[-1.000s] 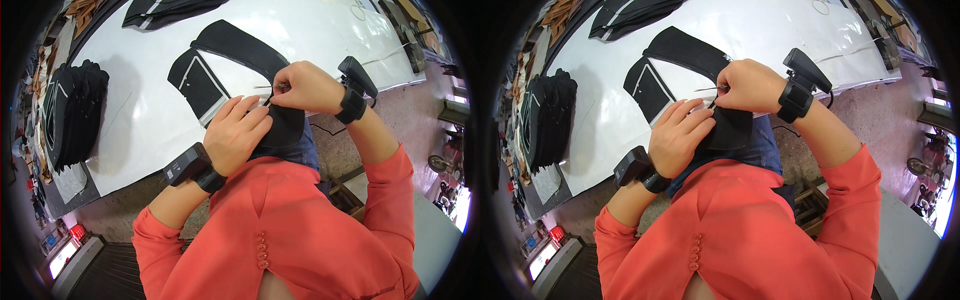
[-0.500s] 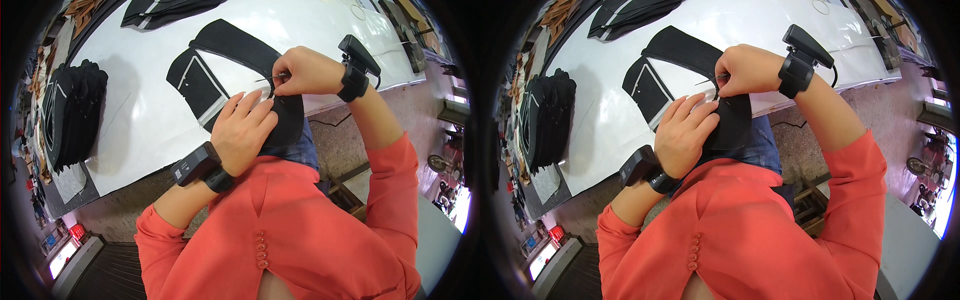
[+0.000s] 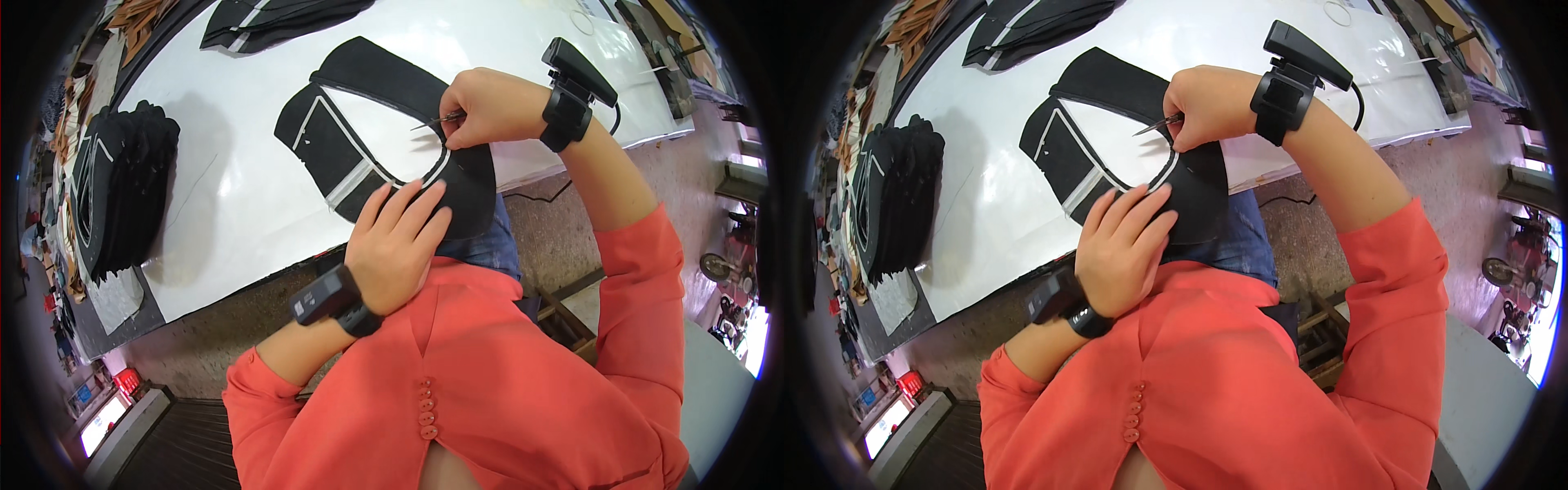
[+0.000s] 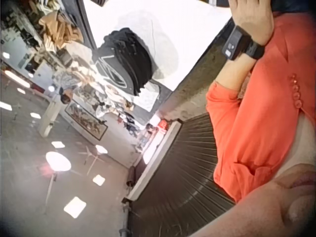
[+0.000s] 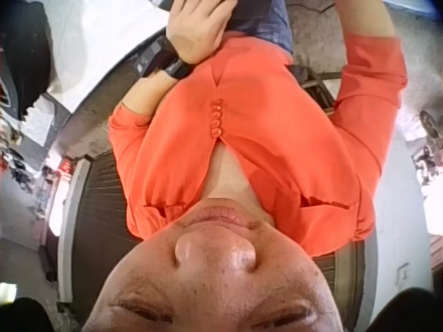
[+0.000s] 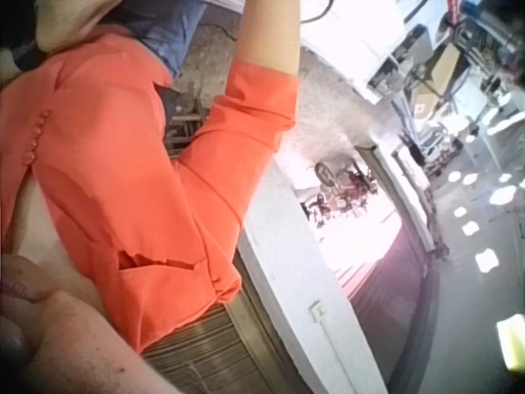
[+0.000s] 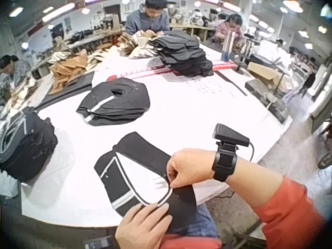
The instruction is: Trim excess material from a shoe upper component using small snips.
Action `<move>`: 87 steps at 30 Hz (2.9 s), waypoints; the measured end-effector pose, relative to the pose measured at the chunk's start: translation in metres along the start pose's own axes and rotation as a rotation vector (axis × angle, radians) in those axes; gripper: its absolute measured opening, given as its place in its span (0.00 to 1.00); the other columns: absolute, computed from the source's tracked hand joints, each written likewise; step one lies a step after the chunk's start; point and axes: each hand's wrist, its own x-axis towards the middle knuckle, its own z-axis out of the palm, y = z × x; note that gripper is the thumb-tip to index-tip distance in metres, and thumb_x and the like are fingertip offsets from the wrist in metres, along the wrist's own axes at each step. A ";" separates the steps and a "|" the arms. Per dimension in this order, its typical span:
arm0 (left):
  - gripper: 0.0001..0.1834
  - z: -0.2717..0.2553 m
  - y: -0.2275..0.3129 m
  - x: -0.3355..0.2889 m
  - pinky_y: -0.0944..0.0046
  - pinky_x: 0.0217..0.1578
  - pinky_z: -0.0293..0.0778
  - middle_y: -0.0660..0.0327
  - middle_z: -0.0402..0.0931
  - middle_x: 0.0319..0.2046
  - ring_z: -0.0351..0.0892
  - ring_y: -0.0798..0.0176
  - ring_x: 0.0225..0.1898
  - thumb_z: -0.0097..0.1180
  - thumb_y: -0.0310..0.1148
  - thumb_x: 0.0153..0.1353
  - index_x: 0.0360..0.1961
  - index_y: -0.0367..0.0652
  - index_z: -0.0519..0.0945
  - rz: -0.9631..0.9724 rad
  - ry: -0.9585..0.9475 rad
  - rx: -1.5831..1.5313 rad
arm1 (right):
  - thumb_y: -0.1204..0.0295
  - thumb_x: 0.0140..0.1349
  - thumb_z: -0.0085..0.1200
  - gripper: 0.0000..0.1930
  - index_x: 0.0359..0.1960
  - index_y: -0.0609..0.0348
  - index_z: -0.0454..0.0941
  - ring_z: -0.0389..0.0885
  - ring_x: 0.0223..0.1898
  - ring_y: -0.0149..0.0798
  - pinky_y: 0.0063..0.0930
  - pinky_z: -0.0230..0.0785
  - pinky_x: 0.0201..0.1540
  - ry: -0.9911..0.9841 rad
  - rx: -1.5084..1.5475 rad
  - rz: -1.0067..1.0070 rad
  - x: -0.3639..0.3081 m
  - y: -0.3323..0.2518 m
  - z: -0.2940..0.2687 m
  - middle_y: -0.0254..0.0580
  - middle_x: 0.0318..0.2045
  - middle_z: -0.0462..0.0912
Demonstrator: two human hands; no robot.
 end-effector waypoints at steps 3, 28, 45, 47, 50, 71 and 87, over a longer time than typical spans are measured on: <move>0.21 -0.010 -0.005 -0.019 0.44 0.63 0.68 0.57 0.77 0.61 0.74 0.48 0.63 0.66 0.30 0.55 0.51 0.41 0.81 -0.059 -0.059 -0.027 | 0.68 0.50 0.65 0.11 0.28 0.66 0.84 0.83 0.24 0.41 0.32 0.74 0.31 0.060 0.038 -0.054 -0.003 0.008 0.018 0.47 0.21 0.83; 0.11 -0.016 -0.018 0.011 0.47 0.62 0.70 0.60 0.80 0.53 0.75 0.51 0.62 0.56 0.24 0.57 0.42 0.43 0.80 0.064 -0.019 0.123 | 0.67 0.51 0.62 0.12 0.27 0.67 0.82 0.80 0.22 0.40 0.31 0.73 0.31 0.135 0.110 0.072 -0.010 -0.020 0.041 0.48 0.20 0.80; 0.13 -0.003 -0.010 0.022 0.45 0.64 0.68 0.60 0.79 0.55 0.74 0.50 0.63 0.55 0.23 0.58 0.44 0.43 0.80 0.033 0.030 0.129 | 0.68 0.52 0.65 0.13 0.26 0.68 0.81 0.76 0.21 0.38 0.31 0.70 0.28 0.000 0.097 -0.052 0.003 0.001 0.016 0.45 0.18 0.78; 0.14 -0.002 -0.008 0.021 0.45 0.64 0.68 0.60 0.79 0.55 0.74 0.49 0.63 0.55 0.24 0.58 0.45 0.43 0.81 0.005 0.022 0.147 | 0.68 0.52 0.65 0.13 0.27 0.68 0.81 0.75 0.21 0.38 0.31 0.70 0.28 -0.016 0.081 -0.086 0.004 0.002 0.014 0.45 0.18 0.78; 0.14 0.001 -0.008 0.021 0.45 0.64 0.68 0.60 0.79 0.55 0.74 0.49 0.63 0.55 0.24 0.58 0.45 0.42 0.82 0.013 0.044 0.139 | 0.68 0.52 0.64 0.12 0.27 0.69 0.81 0.76 0.21 0.39 0.31 0.70 0.29 0.044 0.037 -0.080 0.005 0.001 0.010 0.46 0.19 0.78; 0.13 -0.005 -0.011 0.012 0.45 0.63 0.69 0.62 0.80 0.52 0.76 0.51 0.60 0.55 0.24 0.59 0.45 0.42 0.82 -0.006 0.034 0.053 | 0.68 0.52 0.63 0.12 0.25 0.68 0.79 0.72 0.18 0.37 0.31 0.67 0.26 0.129 0.118 -0.008 -0.005 -0.011 0.018 0.44 0.16 0.74; 0.11 -0.001 -0.006 0.014 0.46 0.63 0.69 0.59 0.80 0.56 0.76 0.51 0.61 0.55 0.27 0.60 0.44 0.42 0.81 0.009 0.040 0.173 | 0.65 0.51 0.63 0.14 0.29 0.66 0.84 0.83 0.26 0.47 0.34 0.75 0.34 0.088 0.086 0.028 0.003 0.001 0.010 0.52 0.22 0.83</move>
